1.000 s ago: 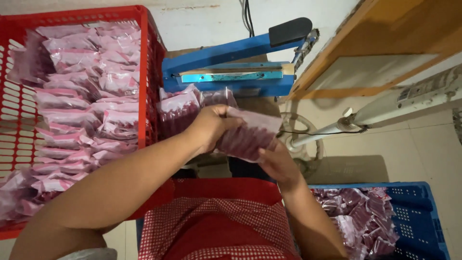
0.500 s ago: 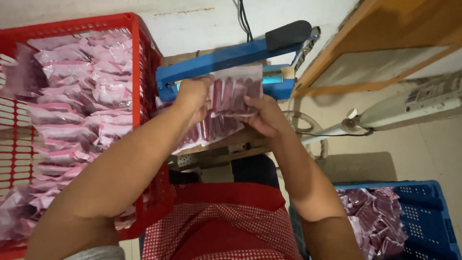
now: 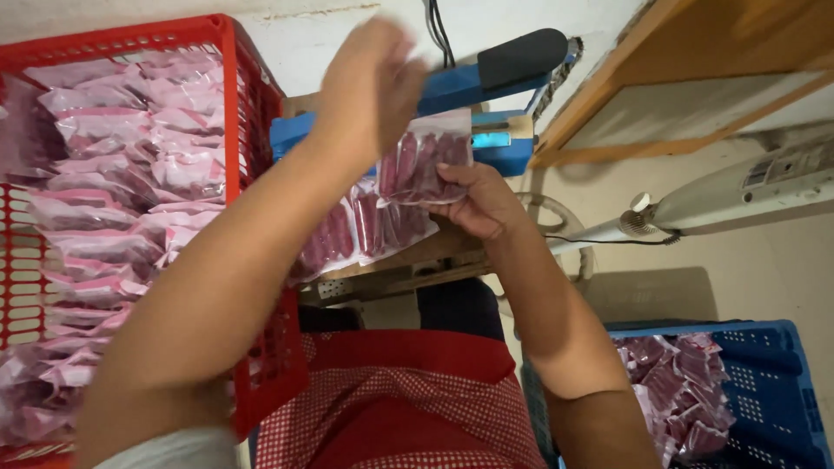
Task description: Sealing small plastic food pouches using a manual heat sealer and organizing them into a crate.
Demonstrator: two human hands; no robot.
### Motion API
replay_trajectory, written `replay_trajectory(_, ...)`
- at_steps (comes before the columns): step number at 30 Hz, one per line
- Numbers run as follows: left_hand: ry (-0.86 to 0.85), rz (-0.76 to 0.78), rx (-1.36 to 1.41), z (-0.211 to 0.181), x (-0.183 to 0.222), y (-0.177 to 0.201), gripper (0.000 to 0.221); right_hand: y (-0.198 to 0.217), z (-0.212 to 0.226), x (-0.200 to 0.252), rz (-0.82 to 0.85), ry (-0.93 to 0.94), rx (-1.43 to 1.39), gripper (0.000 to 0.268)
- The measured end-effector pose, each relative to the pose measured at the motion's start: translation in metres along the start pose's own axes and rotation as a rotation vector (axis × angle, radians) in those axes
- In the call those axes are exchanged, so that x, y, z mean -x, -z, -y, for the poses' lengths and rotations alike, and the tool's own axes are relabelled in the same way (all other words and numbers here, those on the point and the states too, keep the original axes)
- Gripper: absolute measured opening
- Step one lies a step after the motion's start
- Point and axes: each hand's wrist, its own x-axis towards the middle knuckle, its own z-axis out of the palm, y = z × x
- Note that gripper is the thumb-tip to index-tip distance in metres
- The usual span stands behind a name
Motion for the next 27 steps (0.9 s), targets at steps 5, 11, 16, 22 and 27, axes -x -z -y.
replay_trajectory(5, 0.124, 0.085, -0.029, 0.027, -0.062, -0.081, 0.074, 0.004, 0.000, -0.001, 0.046, -0.007, 0.012, 0.037)
replay_trajectory(11, -0.075, -0.129, -0.491, 0.049, -0.040, -0.138, 0.042, 0.012, -0.004, -0.006, 0.000, 0.004, 0.019, 0.025)
replay_trajectory(16, 0.092, 0.368, -0.336, 0.040, -0.044, -0.131, 0.029, 0.021, -0.007, -0.008, 0.030, -0.014, 0.017, 0.030)
replay_trajectory(22, 0.176, 0.432, -0.356, 0.038, -0.046, -0.132, 0.028, 0.013, -0.003, 0.000, 0.039, -0.026, 0.011, 0.042)
replay_trajectory(27, 0.406, 0.535, -0.198, 0.020, -0.048, -0.113, 0.035, 0.018, -0.007, -0.003, 0.070, -0.029, -0.003, 0.042)
